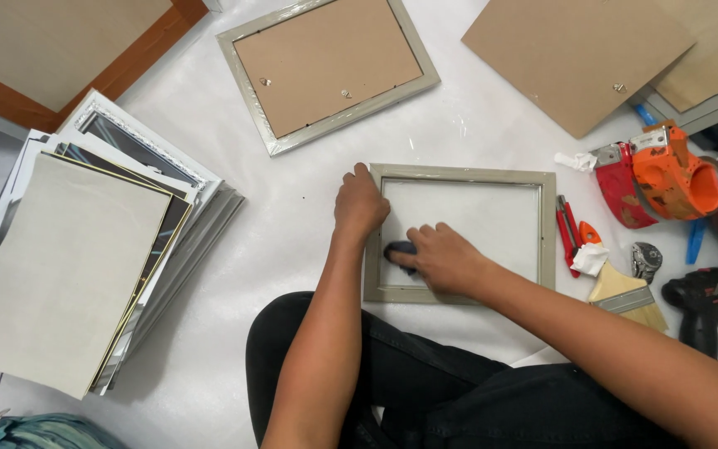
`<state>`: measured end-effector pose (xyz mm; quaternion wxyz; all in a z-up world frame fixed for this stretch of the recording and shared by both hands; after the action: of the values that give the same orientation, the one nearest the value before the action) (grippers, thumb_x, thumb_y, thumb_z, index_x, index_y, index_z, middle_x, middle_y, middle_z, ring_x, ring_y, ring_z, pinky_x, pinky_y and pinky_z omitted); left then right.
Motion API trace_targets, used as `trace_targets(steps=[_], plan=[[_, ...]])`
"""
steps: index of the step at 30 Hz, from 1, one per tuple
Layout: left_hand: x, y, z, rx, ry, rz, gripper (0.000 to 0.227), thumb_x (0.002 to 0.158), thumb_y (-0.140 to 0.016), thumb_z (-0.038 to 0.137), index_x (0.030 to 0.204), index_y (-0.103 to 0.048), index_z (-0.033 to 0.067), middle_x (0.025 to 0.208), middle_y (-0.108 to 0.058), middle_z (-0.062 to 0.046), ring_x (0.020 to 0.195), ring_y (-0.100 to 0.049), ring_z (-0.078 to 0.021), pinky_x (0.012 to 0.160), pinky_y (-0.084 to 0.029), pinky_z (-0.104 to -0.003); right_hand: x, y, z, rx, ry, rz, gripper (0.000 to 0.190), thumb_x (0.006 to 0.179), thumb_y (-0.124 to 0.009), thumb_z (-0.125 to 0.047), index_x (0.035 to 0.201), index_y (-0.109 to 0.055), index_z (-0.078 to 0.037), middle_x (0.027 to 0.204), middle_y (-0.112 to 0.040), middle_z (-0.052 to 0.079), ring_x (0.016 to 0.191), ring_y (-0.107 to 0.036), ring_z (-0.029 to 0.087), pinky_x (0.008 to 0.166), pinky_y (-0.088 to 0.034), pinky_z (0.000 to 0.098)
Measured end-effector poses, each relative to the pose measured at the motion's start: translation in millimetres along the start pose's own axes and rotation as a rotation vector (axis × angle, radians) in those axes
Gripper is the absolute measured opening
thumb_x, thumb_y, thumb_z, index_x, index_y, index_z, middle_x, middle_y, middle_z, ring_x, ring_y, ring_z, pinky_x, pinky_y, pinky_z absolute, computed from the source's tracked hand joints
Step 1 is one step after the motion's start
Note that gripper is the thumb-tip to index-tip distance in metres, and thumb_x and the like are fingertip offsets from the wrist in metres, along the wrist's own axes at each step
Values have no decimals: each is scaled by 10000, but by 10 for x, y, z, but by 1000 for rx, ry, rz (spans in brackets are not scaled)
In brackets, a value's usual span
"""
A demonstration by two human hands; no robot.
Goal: Cleaning the glass of a picture frame using a brush and a cloth
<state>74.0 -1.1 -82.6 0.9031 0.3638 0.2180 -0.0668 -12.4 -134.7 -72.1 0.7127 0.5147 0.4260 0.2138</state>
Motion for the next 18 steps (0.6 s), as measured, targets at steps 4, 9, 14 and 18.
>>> trace_targets(steps=[4, 9, 14, 18], plan=[[-29, 14, 34, 10, 16, 3, 493, 834, -718, 35, 1256, -501, -99, 1128, -607, -327, 1073, -668, -503, 890, -566, -589, -232, -30, -251, 52, 138, -184, 547, 917, -555, -287, 1443, -550, -436, 1114, -553, 77, 932, -591, 265, 768, -439, 395], [2, -3, 43, 32, 13, 7, 513, 831, -733, 27, 1264, -493, -107, 1140, -604, -334, 1086, -662, -507, 902, -558, -602, -61, -11, 100, 34, 137, -136, 572, 874, -646, -347, 1419, -549, -492, 1121, -576, 78, 961, -608, 272, 809, -460, 417], [-92, 98, 122, 21, 47, -10, 529, 824, -741, 17, 1275, -491, -101, 1166, -602, -324, 1118, -648, -505, 923, -552, -595, 226, 111, 908, 11, -244, -41, 523, 903, -582, -357, 1399, -575, -520, 1141, -598, 59, 999, -639, 261, 839, -481, 407], [-122, 114, 146, 32, 37, -13, 521, 834, -743, 23, 1271, -487, -100, 1175, -598, -333, 1124, -642, -512, 929, -547, -604, 280, -16, 1014, 65, -332, -72, 564, 918, -572, -339, 1442, -533, -544, 1115, -593, 47, 1005, -640, 244, 816, -460, 382]])
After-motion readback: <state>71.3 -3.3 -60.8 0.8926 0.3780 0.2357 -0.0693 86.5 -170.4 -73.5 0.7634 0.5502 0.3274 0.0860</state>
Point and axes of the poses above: each hand's wrist, its own x-axis towards the middle knuckle, its own y-axis out of the back of the hand, z = x × y, the point moved 8 cm from there along x, towards the middle knuckle
